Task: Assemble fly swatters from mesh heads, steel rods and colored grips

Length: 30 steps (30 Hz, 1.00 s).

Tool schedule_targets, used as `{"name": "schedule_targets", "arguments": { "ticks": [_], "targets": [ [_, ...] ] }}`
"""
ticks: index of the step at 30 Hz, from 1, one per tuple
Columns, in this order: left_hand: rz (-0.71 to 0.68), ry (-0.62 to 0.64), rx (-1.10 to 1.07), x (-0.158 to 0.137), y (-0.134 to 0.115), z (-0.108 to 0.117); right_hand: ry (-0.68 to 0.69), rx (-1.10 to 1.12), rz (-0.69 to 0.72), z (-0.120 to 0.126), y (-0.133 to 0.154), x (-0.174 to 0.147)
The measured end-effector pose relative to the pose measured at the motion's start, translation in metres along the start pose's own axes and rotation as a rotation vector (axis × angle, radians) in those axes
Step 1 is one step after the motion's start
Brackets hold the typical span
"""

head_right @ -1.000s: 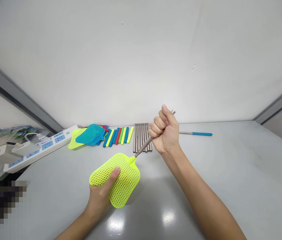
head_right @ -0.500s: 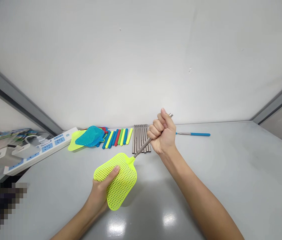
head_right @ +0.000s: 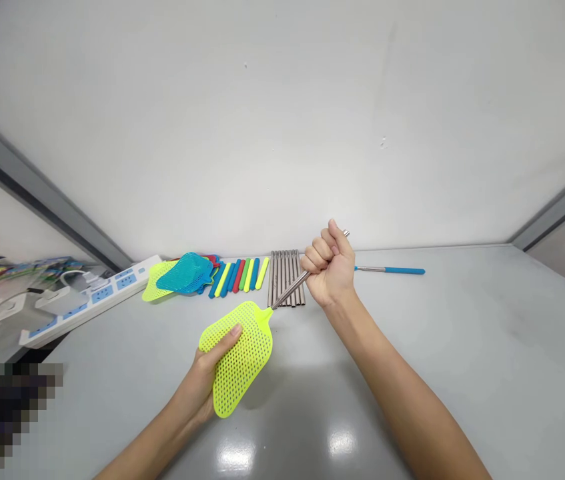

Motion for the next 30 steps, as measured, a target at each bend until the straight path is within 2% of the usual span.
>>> {"name": "schedule_targets", "arguments": {
  "ticks": [9,16,23,30],
  "targets": [
    [-0.009,-0.016,-0.064,0.003,-0.005,0.002,-0.008,-0.009,-0.050,-0.001,0.003,0.004],
    [-0.102,0.058,-0.054,0.004,-0.005,0.002,-0.038,-0.087,-0.057,0.000,0.012,0.005],
    [-0.166,0.089,-0.060,0.006,-0.007,0.000,-0.087,-0.055,-0.109,0.006,0.020,0.008],
    [-0.196,0.023,-0.109,0.010,-0.004,0.004,-0.158,-0.060,-0.081,0.008,0.025,0.005]
  ]
}}
Point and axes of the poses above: each hand's wrist, its own x-axis towards the middle knuckle, its own z-axis out of the back of the hand, y = z × x, the point moved 3 cm from there along x, towards the middle knuckle, and after that the axes turned 11 degrees about -z, right-handed, at the moved point
